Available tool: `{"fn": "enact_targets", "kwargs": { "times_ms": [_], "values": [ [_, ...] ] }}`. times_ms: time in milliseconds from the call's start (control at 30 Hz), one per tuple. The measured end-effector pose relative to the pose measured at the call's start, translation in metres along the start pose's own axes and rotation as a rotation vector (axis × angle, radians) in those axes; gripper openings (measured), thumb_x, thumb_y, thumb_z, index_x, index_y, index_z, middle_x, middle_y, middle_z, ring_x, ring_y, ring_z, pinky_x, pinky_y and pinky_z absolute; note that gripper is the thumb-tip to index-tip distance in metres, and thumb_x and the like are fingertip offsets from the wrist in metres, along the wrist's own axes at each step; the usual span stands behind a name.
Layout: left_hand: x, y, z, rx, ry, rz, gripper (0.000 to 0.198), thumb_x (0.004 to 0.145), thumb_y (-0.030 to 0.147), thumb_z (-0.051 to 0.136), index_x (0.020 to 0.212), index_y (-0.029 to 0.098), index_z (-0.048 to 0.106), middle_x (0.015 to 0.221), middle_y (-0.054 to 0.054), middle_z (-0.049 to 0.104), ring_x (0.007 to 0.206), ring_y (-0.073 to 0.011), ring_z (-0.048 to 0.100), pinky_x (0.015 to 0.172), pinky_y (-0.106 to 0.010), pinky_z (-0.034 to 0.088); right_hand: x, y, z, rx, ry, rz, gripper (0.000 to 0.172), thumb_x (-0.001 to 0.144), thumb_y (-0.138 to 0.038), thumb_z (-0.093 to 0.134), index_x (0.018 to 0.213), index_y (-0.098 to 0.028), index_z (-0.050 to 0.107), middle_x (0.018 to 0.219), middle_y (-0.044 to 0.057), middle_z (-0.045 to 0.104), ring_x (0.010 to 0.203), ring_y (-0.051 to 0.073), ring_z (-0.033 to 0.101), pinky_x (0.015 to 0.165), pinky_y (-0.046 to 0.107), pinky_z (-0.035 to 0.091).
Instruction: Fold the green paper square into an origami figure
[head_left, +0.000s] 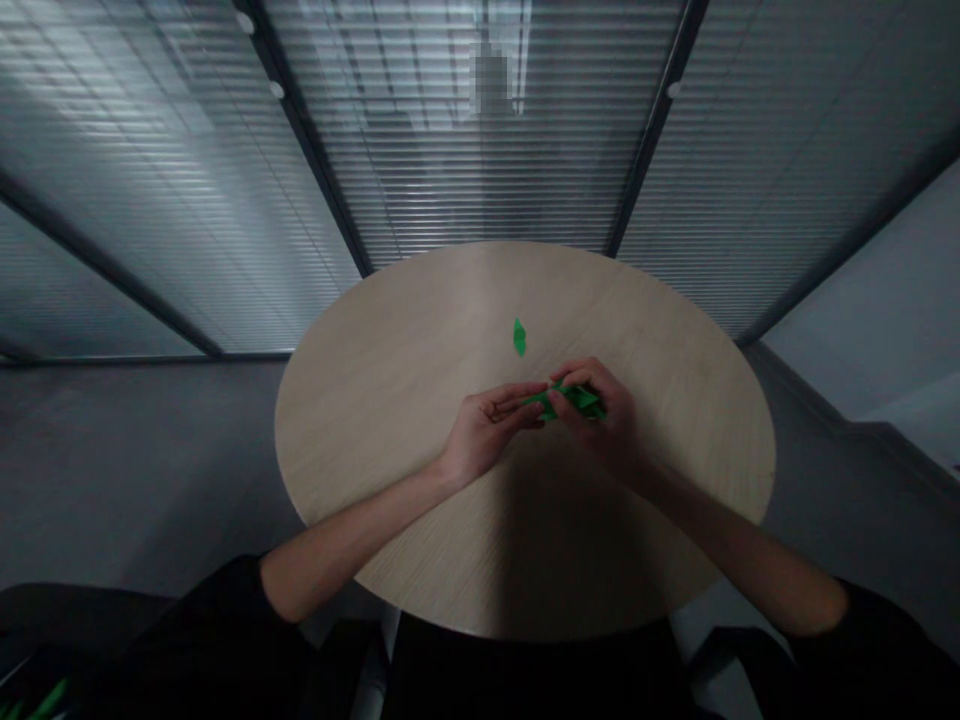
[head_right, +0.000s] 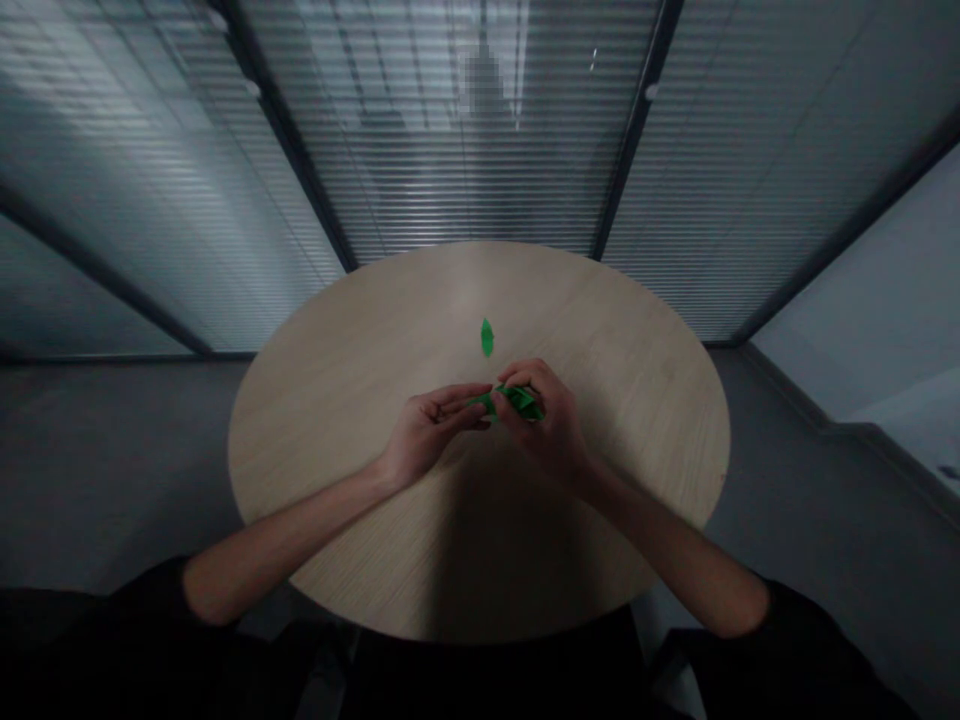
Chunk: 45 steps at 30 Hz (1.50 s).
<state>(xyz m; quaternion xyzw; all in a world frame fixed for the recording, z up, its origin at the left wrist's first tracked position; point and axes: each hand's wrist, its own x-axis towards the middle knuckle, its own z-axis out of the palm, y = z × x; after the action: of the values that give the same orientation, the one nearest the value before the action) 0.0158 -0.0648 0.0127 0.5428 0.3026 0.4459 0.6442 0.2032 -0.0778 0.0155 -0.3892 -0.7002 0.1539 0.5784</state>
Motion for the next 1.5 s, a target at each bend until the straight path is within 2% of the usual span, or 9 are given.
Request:
{"fn": "enact_targets", "kwargs": {
  "times_ms": [300, 667, 1033, 1500],
  "values": [
    [0.0000, 0.0020, 0.0014, -0.037, 0.002, -0.005, 0.039, 0.081, 0.040, 0.086, 0.110, 0.014, 0.080, 0.103, -0.011, 0.082, 0.085, -0.0193, 0.077, 0.083, -0.033, 0.063, -0.0004, -0.0013, 0.0000, 0.021, -0.002, -0.037, 0.010, 0.093, -0.021, 0.069, 0.088, -0.024, 0.061, 0.098, 0.004, 0.067, 0.086, 0.018, 0.065, 0.078, 0.035, 0.052],
    [0.0004, 0.0012, -0.0002, -0.003, -0.012, 0.009, 0.042, 0.084, 0.043, 0.083, 0.114, 0.013, 0.080, 0.105, -0.013, 0.082, 0.090, -0.0239, 0.079, 0.087, -0.039, 0.064, -0.0010, -0.0018, -0.0020, 0.053, -0.029, -0.052, 0.008, 0.092, -0.020, 0.069, 0.092, -0.024, 0.061, 0.101, 0.005, 0.068, 0.088, 0.018, 0.067, 0.075, 0.033, 0.053],
    [-0.0008, 0.0028, -0.0005, 0.039, -0.030, 0.028, 0.038, 0.089, 0.038, 0.077, 0.118, 0.013, 0.077, 0.110, -0.014, 0.081, 0.094, -0.0236, 0.078, 0.088, -0.039, 0.064, -0.0004, -0.0019, -0.0027, 0.040, -0.018, -0.044, 0.009, 0.092, -0.020, 0.069, 0.091, -0.024, 0.062, 0.101, 0.004, 0.068, 0.088, 0.018, 0.067, 0.075, 0.033, 0.053],
    [-0.0006, 0.0028, 0.0003, 0.039, -0.030, 0.061, 0.037, 0.089, 0.041, 0.077, 0.114, 0.013, 0.078, 0.111, -0.014, 0.081, 0.092, -0.0223, 0.079, 0.087, -0.037, 0.064, -0.0001, -0.0023, -0.0023, 0.034, -0.013, -0.046, 0.008, 0.092, -0.022, 0.069, 0.090, -0.024, 0.062, 0.100, 0.004, 0.069, 0.088, 0.018, 0.067, 0.076, 0.033, 0.054]
  ]
}}
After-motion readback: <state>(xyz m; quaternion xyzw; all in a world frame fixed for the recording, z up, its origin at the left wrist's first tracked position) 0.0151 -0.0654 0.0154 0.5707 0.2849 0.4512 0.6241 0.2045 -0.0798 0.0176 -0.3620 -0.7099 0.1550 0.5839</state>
